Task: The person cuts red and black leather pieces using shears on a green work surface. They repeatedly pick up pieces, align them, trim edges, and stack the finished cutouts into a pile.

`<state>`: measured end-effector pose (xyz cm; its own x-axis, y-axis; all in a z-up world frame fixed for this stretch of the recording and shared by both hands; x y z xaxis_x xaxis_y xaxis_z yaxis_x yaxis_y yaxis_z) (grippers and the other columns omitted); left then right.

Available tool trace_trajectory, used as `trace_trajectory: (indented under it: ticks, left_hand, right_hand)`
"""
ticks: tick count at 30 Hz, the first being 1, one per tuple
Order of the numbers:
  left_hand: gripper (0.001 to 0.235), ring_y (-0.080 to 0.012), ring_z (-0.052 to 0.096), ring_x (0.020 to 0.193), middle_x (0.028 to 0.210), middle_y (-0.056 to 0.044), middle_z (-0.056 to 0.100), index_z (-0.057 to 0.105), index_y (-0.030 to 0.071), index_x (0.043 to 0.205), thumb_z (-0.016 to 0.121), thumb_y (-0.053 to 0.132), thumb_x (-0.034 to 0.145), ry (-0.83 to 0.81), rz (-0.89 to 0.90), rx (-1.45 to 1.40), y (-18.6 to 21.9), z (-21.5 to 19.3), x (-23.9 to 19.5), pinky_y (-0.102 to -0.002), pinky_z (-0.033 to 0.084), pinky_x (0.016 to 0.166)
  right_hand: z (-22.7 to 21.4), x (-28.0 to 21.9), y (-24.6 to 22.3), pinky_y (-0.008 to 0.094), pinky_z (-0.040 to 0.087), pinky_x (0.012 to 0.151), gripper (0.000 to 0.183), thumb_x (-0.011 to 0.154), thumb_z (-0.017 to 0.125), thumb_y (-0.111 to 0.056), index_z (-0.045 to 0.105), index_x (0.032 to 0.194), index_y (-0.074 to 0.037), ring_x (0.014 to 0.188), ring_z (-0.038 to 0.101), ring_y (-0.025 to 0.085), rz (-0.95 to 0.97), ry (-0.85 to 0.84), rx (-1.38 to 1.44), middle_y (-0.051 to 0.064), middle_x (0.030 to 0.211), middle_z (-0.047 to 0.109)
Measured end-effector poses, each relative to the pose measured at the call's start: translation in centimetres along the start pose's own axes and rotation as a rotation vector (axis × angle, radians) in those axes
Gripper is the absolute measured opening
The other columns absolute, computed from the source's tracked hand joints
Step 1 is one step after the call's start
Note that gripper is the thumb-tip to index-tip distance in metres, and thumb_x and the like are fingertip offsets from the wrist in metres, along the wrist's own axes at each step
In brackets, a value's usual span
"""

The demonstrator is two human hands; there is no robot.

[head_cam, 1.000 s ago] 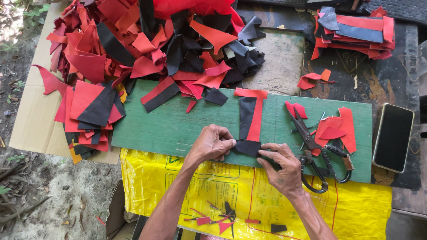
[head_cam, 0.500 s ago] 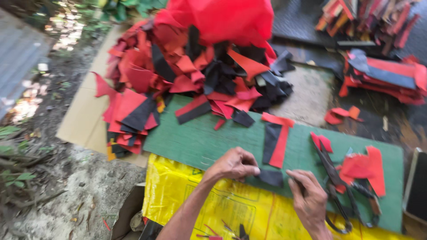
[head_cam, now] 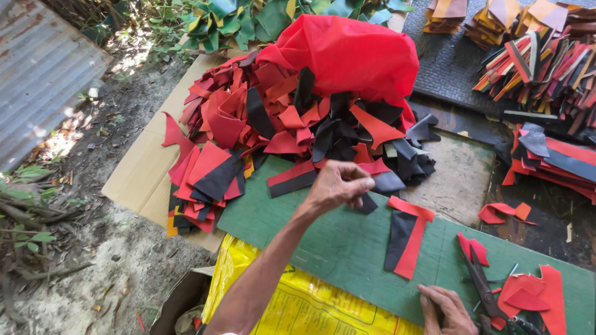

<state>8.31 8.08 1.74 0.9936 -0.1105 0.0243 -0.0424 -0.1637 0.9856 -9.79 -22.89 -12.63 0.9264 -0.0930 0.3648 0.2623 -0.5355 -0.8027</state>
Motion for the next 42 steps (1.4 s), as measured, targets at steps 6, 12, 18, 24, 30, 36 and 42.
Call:
trace_trajectory:
  ticks: [6,12,18,24,30,36,42]
  left_hand:
    - [0.03,-0.0338,0.067,0.085,0.1,-0.022,0.069,0.074,0.004,0.095,0.077,0.016,0.068,0.476,0.606,0.922,2.2,-4.2,6.1,-0.042,0.054,0.07]
    - [0.018,-0.0367,0.063,0.097,0.101,-0.022,0.065,0.073,0.0,0.09,0.067,-0.005,0.074,0.246,0.374,1.266,-2.1,-10.0,11.9,-0.044,0.053,0.083]
    - [0.013,-0.0359,0.063,0.093,0.097,-0.02,0.065,0.072,0.0,0.089,0.065,-0.004,0.079,0.312,0.438,1.223,-1.3,-11.9,12.2,-0.047,0.053,0.082]
    - [0.028,-0.0367,0.059,0.107,0.105,-0.016,0.067,0.075,0.004,0.093,0.081,0.021,0.072,-0.11,0.255,1.285,-2.8,-6.7,11.7,-0.053,0.048,0.094]
    - [0.078,-0.045,0.049,0.117,0.133,-0.022,0.053,0.075,0.004,0.11,0.094,0.031,0.039,-0.048,0.34,1.196,-1.7,-7.2,11.9,-0.064,0.037,0.097]
    - [0.046,-0.0377,0.05,0.116,0.117,-0.016,0.058,0.077,0.005,0.093,0.091,0.039,0.065,0.015,0.234,1.081,-1.7,-4.6,11.4,-0.056,0.039,0.1]
    - [0.021,-0.036,0.058,0.103,0.109,-0.021,0.062,0.077,0.0,0.08,0.083,0.018,0.069,0.161,0.22,1.251,-3.2,-4.5,13.6,-0.047,0.05,0.085]
  right_hand:
    - [0.4,-0.9,3.3,0.028,0.056,0.079,0.02,0.082,0.076,-0.005,0.078,0.1,-0.014,0.083,0.073,0.016,-0.08,-0.043,-0.042,0.006,0.091,0.073]
    - [1.3,-1.9,6.1,0.028,0.057,0.075,0.021,0.079,0.077,-0.004,0.078,0.097,-0.016,0.079,0.072,0.015,-0.128,0.017,-0.022,0.003,0.086,0.073]
    - [2.0,-2.7,8.0,0.028,0.057,0.073,0.024,0.076,0.078,-0.001,0.077,0.094,-0.017,0.082,0.071,0.017,-0.158,0.041,-0.052,0.004,0.084,0.072]
    - [2.1,-3.3,8.9,0.031,0.058,0.077,0.025,0.073,0.079,-0.002,0.077,0.092,-0.018,0.083,0.071,0.019,-0.167,0.033,-0.072,0.004,0.085,0.072]
    - [1.8,-3.2,7.8,0.031,0.058,0.075,0.023,0.074,0.079,-0.004,0.078,0.093,-0.018,0.08,0.071,0.018,-0.124,0.011,-0.07,0.004,0.085,0.073]
    - [1.2,-2.2,5.5,0.031,0.057,0.074,0.022,0.077,0.078,-0.005,0.078,0.095,-0.017,0.08,0.071,0.017,-0.135,-0.001,-0.071,0.004,0.086,0.073]
    - [0.7,-1.3,3.4,0.031,0.058,0.075,0.023,0.078,0.077,-0.004,0.078,0.097,-0.016,0.079,0.072,0.017,-0.118,-0.024,-0.086,0.005,0.087,0.073]
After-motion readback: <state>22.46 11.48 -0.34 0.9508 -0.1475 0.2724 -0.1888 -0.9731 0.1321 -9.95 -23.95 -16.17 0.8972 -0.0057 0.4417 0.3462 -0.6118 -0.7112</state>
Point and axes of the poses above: each hand's wrist, its own x-axis towards the middle knuckle, its own z-axis out of the palm, y = z × x, the point moved 3 cm from there along x, towards the middle knuckle
